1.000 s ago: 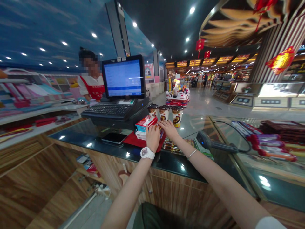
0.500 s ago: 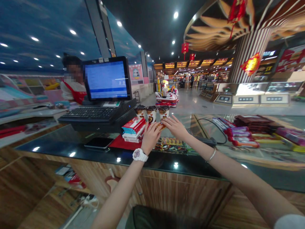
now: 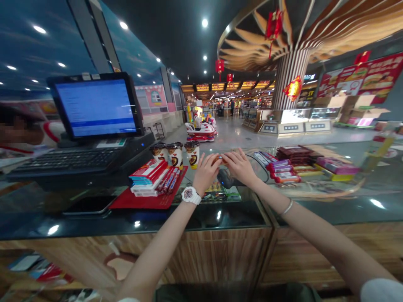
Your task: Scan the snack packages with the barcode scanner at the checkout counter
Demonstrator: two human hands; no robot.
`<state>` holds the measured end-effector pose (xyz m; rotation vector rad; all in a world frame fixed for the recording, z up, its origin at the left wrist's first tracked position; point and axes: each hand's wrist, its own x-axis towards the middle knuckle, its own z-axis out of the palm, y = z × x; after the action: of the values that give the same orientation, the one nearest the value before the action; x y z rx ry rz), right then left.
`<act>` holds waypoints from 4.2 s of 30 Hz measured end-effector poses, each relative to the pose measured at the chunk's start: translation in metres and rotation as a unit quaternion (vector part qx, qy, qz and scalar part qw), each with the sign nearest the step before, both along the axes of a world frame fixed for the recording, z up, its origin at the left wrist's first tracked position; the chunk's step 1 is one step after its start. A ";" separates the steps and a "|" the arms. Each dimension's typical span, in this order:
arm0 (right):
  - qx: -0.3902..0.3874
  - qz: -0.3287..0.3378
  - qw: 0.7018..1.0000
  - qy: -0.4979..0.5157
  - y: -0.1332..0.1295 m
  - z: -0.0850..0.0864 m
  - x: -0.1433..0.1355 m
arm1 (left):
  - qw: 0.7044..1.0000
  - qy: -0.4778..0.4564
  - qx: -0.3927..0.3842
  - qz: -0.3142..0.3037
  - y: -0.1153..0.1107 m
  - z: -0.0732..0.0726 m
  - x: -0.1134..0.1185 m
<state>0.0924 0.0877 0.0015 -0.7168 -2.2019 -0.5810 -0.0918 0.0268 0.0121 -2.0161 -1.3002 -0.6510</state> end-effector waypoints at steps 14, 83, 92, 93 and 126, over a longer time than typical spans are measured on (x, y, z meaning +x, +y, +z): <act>-0.012 -0.036 0.998 0.057 0.028 -0.012 0.032 | 0.997 0.026 0.046 -0.052 0.053 -0.009 0.029; -0.380 0.059 0.921 -0.054 0.021 -0.042 0.042 | 0.997 -0.022 0.051 -0.048 0.052 -0.016 0.009; -0.319 0.019 0.947 -0.039 0.008 -0.031 0.046 | 0.996 -0.055 0.060 -0.040 0.056 -0.015 0.002; -0.319 0.019 0.947 -0.024 0.009 -0.027 0.050 | 0.995 -0.062 0.065 -0.038 0.057 -0.015 0.001; -0.338 0.061 0.919 0.195 0.028 -0.023 0.093 | 0.996 -0.061 0.063 0.002 0.065 -0.021 -0.013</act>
<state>0.1850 0.1156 -0.0212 -0.9322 -2.0244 0.3973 -0.1051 0.0916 -0.0092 -1.8961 -1.2985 -0.8447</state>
